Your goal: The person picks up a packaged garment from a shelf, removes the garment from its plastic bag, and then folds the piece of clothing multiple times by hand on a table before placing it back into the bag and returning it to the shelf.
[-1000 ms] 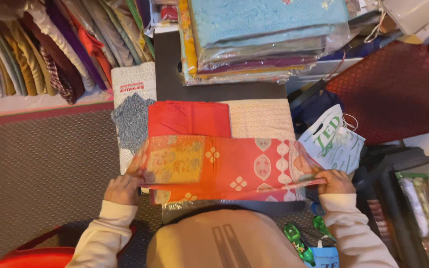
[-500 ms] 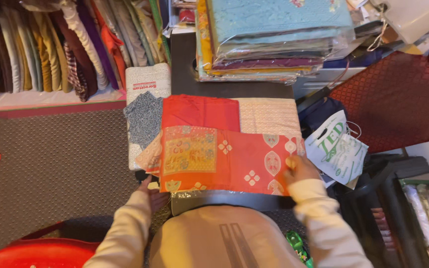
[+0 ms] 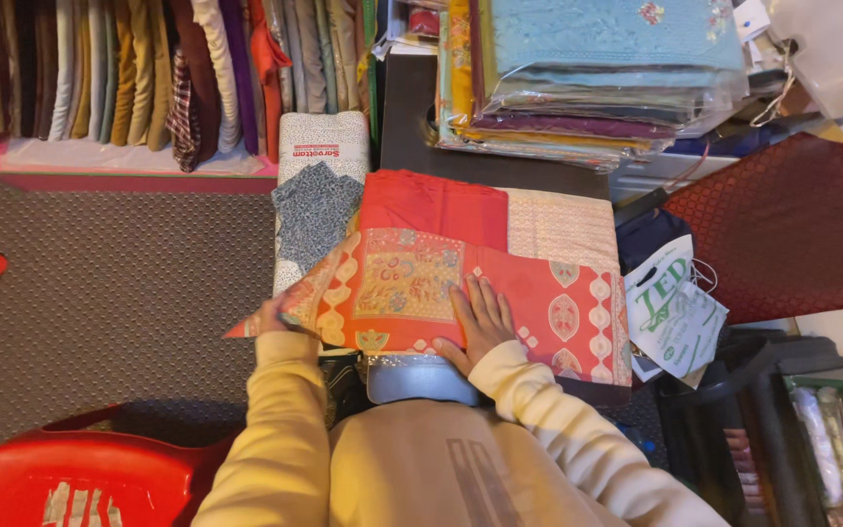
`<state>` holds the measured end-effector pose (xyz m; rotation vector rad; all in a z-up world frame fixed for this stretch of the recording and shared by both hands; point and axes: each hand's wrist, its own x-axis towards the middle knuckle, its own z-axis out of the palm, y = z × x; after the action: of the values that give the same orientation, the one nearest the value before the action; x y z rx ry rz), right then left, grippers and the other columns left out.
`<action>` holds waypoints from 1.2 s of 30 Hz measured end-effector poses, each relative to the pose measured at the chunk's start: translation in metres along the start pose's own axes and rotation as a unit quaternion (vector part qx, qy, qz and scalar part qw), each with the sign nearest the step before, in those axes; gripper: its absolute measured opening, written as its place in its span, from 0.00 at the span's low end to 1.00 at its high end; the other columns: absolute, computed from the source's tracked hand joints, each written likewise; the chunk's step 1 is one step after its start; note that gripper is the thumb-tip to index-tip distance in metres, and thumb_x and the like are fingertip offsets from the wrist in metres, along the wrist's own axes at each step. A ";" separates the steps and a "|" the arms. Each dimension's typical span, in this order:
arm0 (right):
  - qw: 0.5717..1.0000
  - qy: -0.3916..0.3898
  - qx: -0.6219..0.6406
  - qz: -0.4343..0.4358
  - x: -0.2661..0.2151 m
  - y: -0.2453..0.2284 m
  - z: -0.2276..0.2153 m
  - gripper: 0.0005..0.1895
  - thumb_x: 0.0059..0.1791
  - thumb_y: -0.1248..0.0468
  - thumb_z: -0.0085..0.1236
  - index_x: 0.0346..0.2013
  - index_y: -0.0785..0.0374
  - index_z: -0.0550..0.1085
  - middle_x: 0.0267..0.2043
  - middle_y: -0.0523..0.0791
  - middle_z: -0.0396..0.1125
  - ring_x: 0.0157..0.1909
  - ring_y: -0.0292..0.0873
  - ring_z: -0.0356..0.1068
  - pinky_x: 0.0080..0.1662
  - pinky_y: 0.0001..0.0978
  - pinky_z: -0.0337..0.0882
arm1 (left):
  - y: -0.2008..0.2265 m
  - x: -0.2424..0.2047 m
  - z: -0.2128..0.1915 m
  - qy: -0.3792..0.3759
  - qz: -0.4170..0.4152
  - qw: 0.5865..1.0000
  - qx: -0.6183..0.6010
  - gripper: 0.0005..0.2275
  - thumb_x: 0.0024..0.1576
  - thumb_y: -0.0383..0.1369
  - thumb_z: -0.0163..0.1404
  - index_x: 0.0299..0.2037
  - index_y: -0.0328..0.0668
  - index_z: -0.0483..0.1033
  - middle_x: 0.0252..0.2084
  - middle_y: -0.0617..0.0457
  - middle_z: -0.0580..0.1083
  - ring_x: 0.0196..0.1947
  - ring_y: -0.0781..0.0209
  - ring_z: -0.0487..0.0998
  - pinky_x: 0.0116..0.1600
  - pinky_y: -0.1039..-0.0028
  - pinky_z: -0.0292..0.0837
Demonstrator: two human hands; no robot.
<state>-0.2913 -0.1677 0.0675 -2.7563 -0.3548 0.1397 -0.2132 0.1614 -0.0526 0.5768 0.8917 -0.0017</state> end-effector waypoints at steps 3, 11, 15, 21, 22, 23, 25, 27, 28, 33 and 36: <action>0.999 0.022 -0.023 -0.004 0.003 0.001 0.009 0.51 0.49 0.32 0.51 0.78 0.52 0.47 0.82 0.53 0.32 0.81 0.57 0.28 0.73 0.58 0.29 | 0.054 -0.012 0.025 0.055 0.122 0.982 0.136 0.18 0.37 0.38 0.70 0.38 0.48 0.80 0.36 0.49 0.80 0.37 0.52 0.84 0.45 0.51 0.83; 0.999 0.006 -0.038 0.020 -0.012 0.009 0.015 0.50 0.49 0.30 0.47 0.78 0.49 0.47 0.82 0.49 0.31 0.81 0.55 0.29 0.73 0.61 0.30 | 0.192 0.045 -0.037 -0.050 0.161 0.986 0.004 0.16 0.45 0.37 0.62 0.44 0.50 0.79 0.49 0.53 0.84 0.47 0.57 0.88 0.60 0.67 0.80; 0.998 -0.019 0.022 0.055 -0.013 0.023 0.014 0.49 0.49 0.31 0.51 0.77 0.49 0.50 0.82 0.48 0.34 0.81 0.54 0.30 0.73 0.59 0.31 | 0.161 -0.076 0.056 -0.075 0.135 0.984 0.087 0.15 0.44 0.40 0.62 0.41 0.54 0.80 0.44 0.54 0.84 0.41 0.60 0.88 0.49 0.69 0.84; 0.561 0.008 0.781 0.275 0.002 0.096 0.037 0.46 0.50 0.35 0.37 0.76 0.58 0.57 0.73 0.53 0.58 0.73 0.54 0.59 0.69 0.52 0.59 | -0.054 -0.137 0.123 -0.376 0.450 0.614 0.528 0.27 0.35 0.59 0.56 0.40 0.53 0.81 0.61 0.48 0.72 0.62 0.47 0.68 0.65 0.57 0.61; 0.511 0.079 0.803 0.297 -0.006 0.086 0.018 0.49 0.48 0.32 0.42 0.74 0.62 0.59 0.74 0.55 0.56 0.74 0.55 0.56 0.72 0.49 0.54 | -0.077 -0.146 0.109 -0.434 0.502 0.426 0.615 0.32 0.32 0.65 0.54 0.40 0.53 0.82 0.67 0.46 0.69 0.69 0.43 0.63 0.70 0.54 0.54; 0.458 0.151 0.816 0.318 -0.016 0.078 -0.003 0.53 0.47 0.28 0.46 0.72 0.65 0.61 0.75 0.56 0.54 0.75 0.55 0.53 0.75 0.47 0.50 | -0.102 -0.155 0.096 -0.472 0.529 0.218 0.670 0.36 0.30 0.71 0.52 0.39 0.53 0.82 0.72 0.45 0.65 0.75 0.39 0.57 0.74 0.50 0.46; 0.428 0.133 0.833 0.323 -0.015 0.057 -0.039 0.53 0.45 0.27 0.47 0.71 0.63 0.62 0.70 0.57 0.58 0.70 0.58 0.59 0.70 0.55 0.56 | -0.112 -0.161 0.082 -0.476 0.501 0.232 0.684 0.38 0.31 0.69 0.55 0.45 0.51 0.80 0.71 0.45 0.65 0.74 0.41 0.58 0.74 0.49 0.48; 0.396 0.119 0.849 0.328 -0.009 0.098 0.002 0.54 0.42 0.25 0.49 0.70 0.61 0.64 0.66 0.58 0.62 0.65 0.61 0.65 0.65 0.63 0.63 | -0.109 -0.165 0.077 -0.483 0.471 0.245 0.696 0.40 0.32 0.67 0.58 0.51 0.50 0.78 0.70 0.46 0.65 0.73 0.43 0.58 0.74 0.48 0.50; 0.487 0.150 0.794 0.330 -0.008 0.148 0.056 0.38 0.44 0.38 0.59 0.62 0.56 0.71 0.59 0.52 0.67 0.59 0.54 0.67 0.63 0.55 0.64 | -0.101 -0.165 0.079 -0.474 0.447 0.261 0.712 0.35 0.38 0.64 0.57 0.51 0.50 0.79 0.68 0.46 0.67 0.73 0.43 0.60 0.73 0.49 0.51; 0.670 0.177 0.625 0.358 0.000 0.091 0.026 0.25 0.39 0.59 0.76 0.50 0.54 0.79 0.41 0.49 0.75 0.41 0.47 0.75 0.44 0.42 0.77 | -0.064 -0.168 0.088 -0.433 0.497 0.338 0.672 0.22 0.49 0.52 0.60 0.48 0.50 0.79 0.59 0.46 0.74 0.66 0.44 0.69 0.69 0.56 0.59; 0.704 0.236 0.551 0.380 -0.009 0.107 -0.002 0.34 0.38 0.55 0.80 0.55 0.61 0.76 0.46 0.49 0.68 0.46 0.45 0.71 0.51 0.38 0.73 | -0.043 -0.169 0.098 -0.404 0.500 0.385 0.662 0.21 0.51 0.49 0.57 0.48 0.46 0.78 0.55 0.44 0.76 0.63 0.40 0.71 0.67 0.54 0.62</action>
<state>-0.2759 -0.2677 0.0311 -1.4571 0.7904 -0.1313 -0.2589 0.0387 0.0985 2.3343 -0.8478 0.0987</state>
